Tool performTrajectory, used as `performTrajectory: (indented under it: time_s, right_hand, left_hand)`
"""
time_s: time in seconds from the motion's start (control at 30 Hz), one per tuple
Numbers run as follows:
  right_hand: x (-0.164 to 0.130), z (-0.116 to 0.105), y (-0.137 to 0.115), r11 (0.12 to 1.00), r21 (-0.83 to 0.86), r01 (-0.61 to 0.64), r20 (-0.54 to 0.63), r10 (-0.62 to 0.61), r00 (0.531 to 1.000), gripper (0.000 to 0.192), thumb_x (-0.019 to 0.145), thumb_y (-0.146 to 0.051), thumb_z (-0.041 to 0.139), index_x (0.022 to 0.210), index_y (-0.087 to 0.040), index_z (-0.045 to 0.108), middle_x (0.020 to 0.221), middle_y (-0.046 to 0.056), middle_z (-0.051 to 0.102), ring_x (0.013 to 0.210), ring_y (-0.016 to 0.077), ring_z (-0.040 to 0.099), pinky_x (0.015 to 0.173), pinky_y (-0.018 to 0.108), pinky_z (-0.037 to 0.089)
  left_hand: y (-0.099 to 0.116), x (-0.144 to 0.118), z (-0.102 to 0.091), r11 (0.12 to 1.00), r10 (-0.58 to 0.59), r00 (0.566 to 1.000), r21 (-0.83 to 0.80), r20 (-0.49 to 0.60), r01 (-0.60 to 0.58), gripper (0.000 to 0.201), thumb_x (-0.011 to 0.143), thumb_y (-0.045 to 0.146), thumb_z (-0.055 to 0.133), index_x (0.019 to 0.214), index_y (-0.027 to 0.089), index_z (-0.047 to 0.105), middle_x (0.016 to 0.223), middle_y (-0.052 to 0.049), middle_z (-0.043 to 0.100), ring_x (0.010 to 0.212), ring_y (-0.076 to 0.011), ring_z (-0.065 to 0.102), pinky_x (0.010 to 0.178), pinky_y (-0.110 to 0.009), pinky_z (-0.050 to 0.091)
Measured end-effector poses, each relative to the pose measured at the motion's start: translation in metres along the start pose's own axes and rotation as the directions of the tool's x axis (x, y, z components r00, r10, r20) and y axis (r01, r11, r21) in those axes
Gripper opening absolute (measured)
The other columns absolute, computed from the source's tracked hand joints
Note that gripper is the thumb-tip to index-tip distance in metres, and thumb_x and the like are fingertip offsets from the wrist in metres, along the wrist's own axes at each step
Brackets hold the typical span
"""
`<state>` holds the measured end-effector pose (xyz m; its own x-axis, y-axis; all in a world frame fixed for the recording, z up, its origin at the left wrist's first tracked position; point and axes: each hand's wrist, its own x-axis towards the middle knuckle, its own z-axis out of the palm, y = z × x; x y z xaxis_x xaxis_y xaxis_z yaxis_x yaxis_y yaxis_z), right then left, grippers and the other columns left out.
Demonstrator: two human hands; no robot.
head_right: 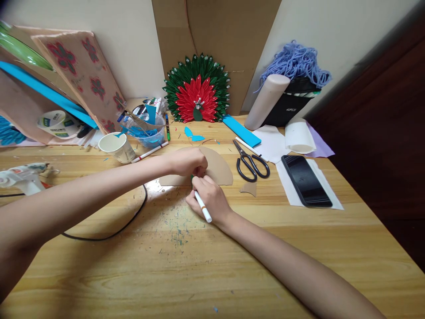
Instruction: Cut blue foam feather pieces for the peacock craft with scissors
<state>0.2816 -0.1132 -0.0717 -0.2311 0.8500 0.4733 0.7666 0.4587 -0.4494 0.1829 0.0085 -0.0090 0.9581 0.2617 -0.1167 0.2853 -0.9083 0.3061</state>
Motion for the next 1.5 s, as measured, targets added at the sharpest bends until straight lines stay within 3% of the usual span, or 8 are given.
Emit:
performTrajectory:
  time_s: [0.23, 0.37, 0.5, 0.7, 0.9, 1.1, 1.23, 1.5]
  right_hand:
    - [-0.006, -0.005, 0.001, 0.998, 0.070, 0.003, -0.107, 0.004, 0.994, 0.018, 0.071, -0.010, 0.047, 0.065, -0.023, 0.035, 0.058, -0.002, 0.041, 0.055, 0.0148, 0.042, 0.051, 0.027, 0.035]
    - [-0.004, -0.015, 0.009, 0.951, 0.290, -0.102, -0.289, 0.189, 0.938, 0.009, 0.078, -0.018, 0.048, 0.072, -0.022, 0.044, 0.063, -0.001, 0.047, 0.057, 0.0147, 0.046, 0.052, 0.028, 0.038]
    - [0.019, -0.030, 0.026, 0.851, 0.499, -0.163, -0.301, 0.347, 0.888, 0.013, 0.087, -0.026, 0.044, 0.078, -0.022, 0.050, 0.070, 0.001, 0.052, 0.061, 0.0144, 0.050, 0.056, 0.029, 0.042]
    - [0.061, -0.048, 0.044, 0.778, 0.619, -0.108, -0.301, 0.362, 0.883, 0.026, 0.091, -0.039, 0.041, 0.072, -0.023, 0.050, 0.064, -0.001, 0.049, 0.055, 0.0127, 0.050, 0.052, 0.027, 0.041]
    - [0.094, -0.035, 0.044, 0.794, 0.575, -0.201, 0.145, 0.142, 0.979, 0.021, 0.085, -0.038, 0.054, 0.075, -0.019, 0.057, 0.070, 0.000, 0.059, 0.064, 0.0121, 0.055, 0.059, 0.025, 0.043]
    - [0.101, 0.000, 0.043, 0.631, 0.642, -0.435, 0.546, 0.021, 0.837, 0.023, 0.081, -0.039, 0.058, 0.075, -0.017, 0.056, 0.067, -0.002, 0.056, 0.058, 0.0099, 0.051, 0.052, 0.022, 0.040]
    - [0.093, 0.009, 0.045, 0.537, 0.670, -0.513, 0.598, 0.019, 0.801, 0.025, 0.082, -0.040, 0.057, 0.075, -0.017, 0.057, 0.064, -0.002, 0.054, 0.056, 0.0095, 0.048, 0.049, 0.022, 0.040]
    - [0.089, 0.013, 0.049, 0.502, 0.705, -0.502, 0.537, 0.085, 0.839, 0.022, 0.081, -0.038, 0.058, 0.071, -0.018, 0.059, 0.068, 0.000, 0.058, 0.059, 0.0106, 0.052, 0.054, 0.023, 0.044]
  left_hand:
    - [-0.003, -0.003, 0.005, 1.000, -0.012, 1.000, 0.007, -0.008, 0.012, 0.017, 0.060, 0.001, 0.058, 0.063, 0.013, 0.070, 0.061, -0.004, 0.068, 0.057, -0.0118, 0.055, 0.048, -0.021, 0.030]
    - [0.007, -0.013, 0.011, 0.994, -0.046, 0.998, 0.099, -0.052, 0.051, 0.014, 0.069, 0.007, 0.057, 0.073, 0.013, 0.069, 0.071, -0.005, 0.068, 0.061, -0.0143, 0.059, 0.050, -0.023, 0.032]
    - [0.024, -0.023, 0.022, 0.957, -0.077, 0.992, 0.271, -0.101, 0.102, 0.020, 0.080, 0.006, 0.049, 0.092, 0.011, 0.063, 0.083, -0.009, 0.066, 0.068, -0.0169, 0.062, 0.054, -0.025, 0.038]
    - [0.044, -0.036, 0.039, 0.917, -0.137, 0.983, 0.359, -0.121, 0.172, 0.019, 0.085, 0.006, 0.044, 0.091, 0.009, 0.061, 0.087, -0.011, 0.061, 0.074, -0.0177, 0.062, 0.059, -0.026, 0.046]
    - [0.061, -0.040, 0.058, 0.852, -0.112, 0.965, 0.476, -0.237, 0.216, 0.023, 0.081, 0.005, 0.043, 0.089, 0.004, 0.065, 0.080, -0.013, 0.060, 0.076, -0.0219, 0.060, 0.065, -0.032, 0.049]
    - [0.072, -0.038, 0.071, 0.814, -0.189, 0.934, 0.484, -0.302, 0.321, 0.031, 0.082, 0.005, 0.037, 0.094, 0.002, 0.066, 0.087, -0.019, 0.064, 0.081, -0.0260, 0.064, 0.076, -0.039, 0.051]
    - [0.075, -0.037, 0.080, 0.780, -0.203, 0.912, 0.505, -0.357, 0.371, 0.038, 0.083, 0.009, 0.036, 0.106, -0.002, 0.063, 0.104, -0.025, 0.063, 0.097, -0.0301, 0.063, 0.088, -0.043, 0.049]
    - [0.078, -0.042, 0.091, 0.788, -0.186, 0.872, 0.462, -0.452, 0.407, 0.045, 0.081, 0.012, 0.035, 0.115, -0.006, 0.058, 0.115, -0.026, 0.060, 0.106, -0.0306, 0.059, 0.096, -0.042, 0.047]
